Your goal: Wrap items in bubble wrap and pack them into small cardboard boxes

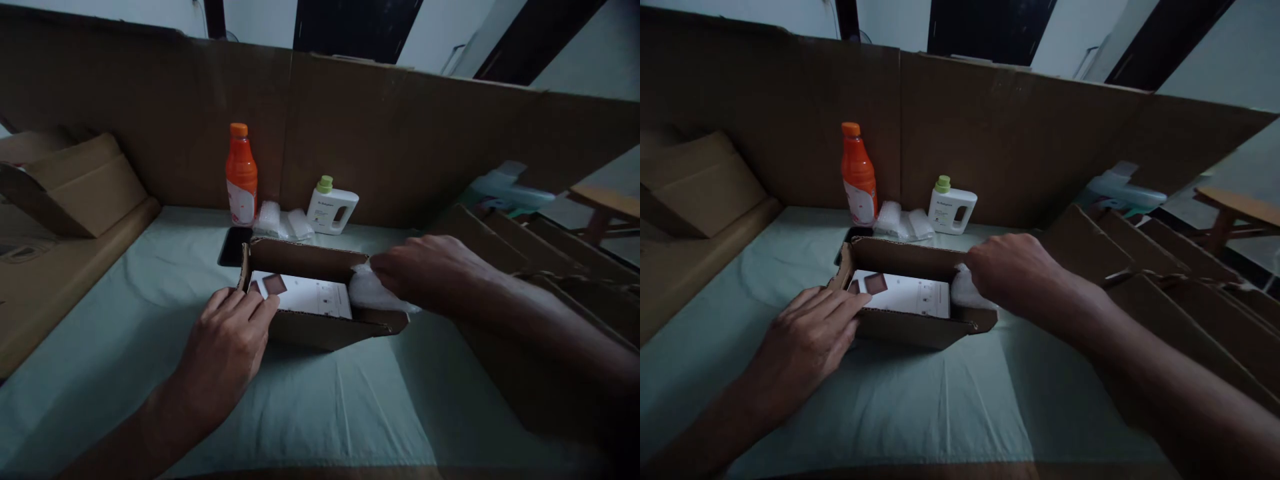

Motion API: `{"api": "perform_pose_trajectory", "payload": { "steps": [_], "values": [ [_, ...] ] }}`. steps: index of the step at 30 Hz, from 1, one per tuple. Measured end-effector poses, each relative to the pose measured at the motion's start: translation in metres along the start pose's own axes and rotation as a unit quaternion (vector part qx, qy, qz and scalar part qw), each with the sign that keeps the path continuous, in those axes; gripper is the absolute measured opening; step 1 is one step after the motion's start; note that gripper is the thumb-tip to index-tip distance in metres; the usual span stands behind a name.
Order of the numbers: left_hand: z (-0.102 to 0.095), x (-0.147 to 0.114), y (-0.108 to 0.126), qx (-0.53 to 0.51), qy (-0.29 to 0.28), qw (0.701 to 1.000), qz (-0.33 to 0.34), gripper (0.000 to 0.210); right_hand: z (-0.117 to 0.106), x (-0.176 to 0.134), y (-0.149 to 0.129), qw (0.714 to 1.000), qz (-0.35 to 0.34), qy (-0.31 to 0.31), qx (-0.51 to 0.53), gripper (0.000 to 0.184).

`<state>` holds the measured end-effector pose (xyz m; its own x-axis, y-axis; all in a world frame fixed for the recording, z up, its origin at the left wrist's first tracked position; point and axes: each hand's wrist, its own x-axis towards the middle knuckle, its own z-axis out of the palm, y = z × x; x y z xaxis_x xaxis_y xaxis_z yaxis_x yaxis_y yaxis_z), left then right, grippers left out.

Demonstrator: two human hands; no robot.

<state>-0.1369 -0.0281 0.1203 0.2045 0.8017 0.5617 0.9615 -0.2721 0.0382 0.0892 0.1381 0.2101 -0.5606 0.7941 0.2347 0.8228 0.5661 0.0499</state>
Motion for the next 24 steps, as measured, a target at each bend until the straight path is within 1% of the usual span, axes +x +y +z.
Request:
{"api": "perform_pose_trajectory", "payload": {
  "steps": [2,3,6,8,12,14,16,19,21,22,24],
  "values": [
    [0.0,-0.001,0.0,0.002,-0.003,1.0,0.006,0.027,-0.002,0.019,-0.014,0.987,-0.057,-0.131,-0.067,0.033],
    [0.001,-0.001,0.0,0.002,-0.002,1.0,0.008,0.028,-0.001,0.026,-0.02,0.977,-0.08,-0.178,-0.082,0.033],
    [0.003,-0.002,-0.001,-0.003,0.008,1.0,0.007,0.029,0.007,0.035,-0.033,0.962,-0.114,-0.234,-0.083,0.036],
    [0.004,-0.001,-0.001,-0.008,0.012,1.0,0.005,0.029,0.012,0.032,-0.035,0.955,-0.133,-0.251,-0.086,0.034],
    [0.005,-0.001,-0.003,-0.01,0.017,1.0,0.014,0.028,0.013,0.016,-0.03,0.952,-0.165,-0.247,-0.072,0.02],
    [0.005,-0.002,-0.003,-0.012,0.018,1.0,0.015,0.026,0.015,0.009,-0.032,0.951,-0.154,-0.25,-0.094,0.019],
    [0.006,-0.001,-0.004,-0.009,0.012,1.0,0.011,0.026,0.02,0.006,-0.036,0.951,-0.128,-0.257,-0.114,0.019],
    [0.006,0.0,-0.003,-0.002,0.011,1.0,0.014,0.027,0.022,0.004,-0.04,0.955,-0.104,-0.257,-0.106,0.017],
    [0.004,0.0,-0.002,-0.009,0.02,1.0,0.016,0.028,0.015,-0.001,-0.037,0.965,-0.107,-0.226,-0.082,0.015],
    [0.002,-0.002,0.0,-0.014,0.032,0.999,0.014,0.03,0.009,-0.007,-0.032,0.973,-0.108,-0.194,-0.062,0.014],
    [-0.001,-0.009,0.003,-0.025,0.081,0.996,0.0,0.039,-0.003,-0.027,-0.017,0.991,-0.097,-0.094,0.0,0.012]
  ]
}}
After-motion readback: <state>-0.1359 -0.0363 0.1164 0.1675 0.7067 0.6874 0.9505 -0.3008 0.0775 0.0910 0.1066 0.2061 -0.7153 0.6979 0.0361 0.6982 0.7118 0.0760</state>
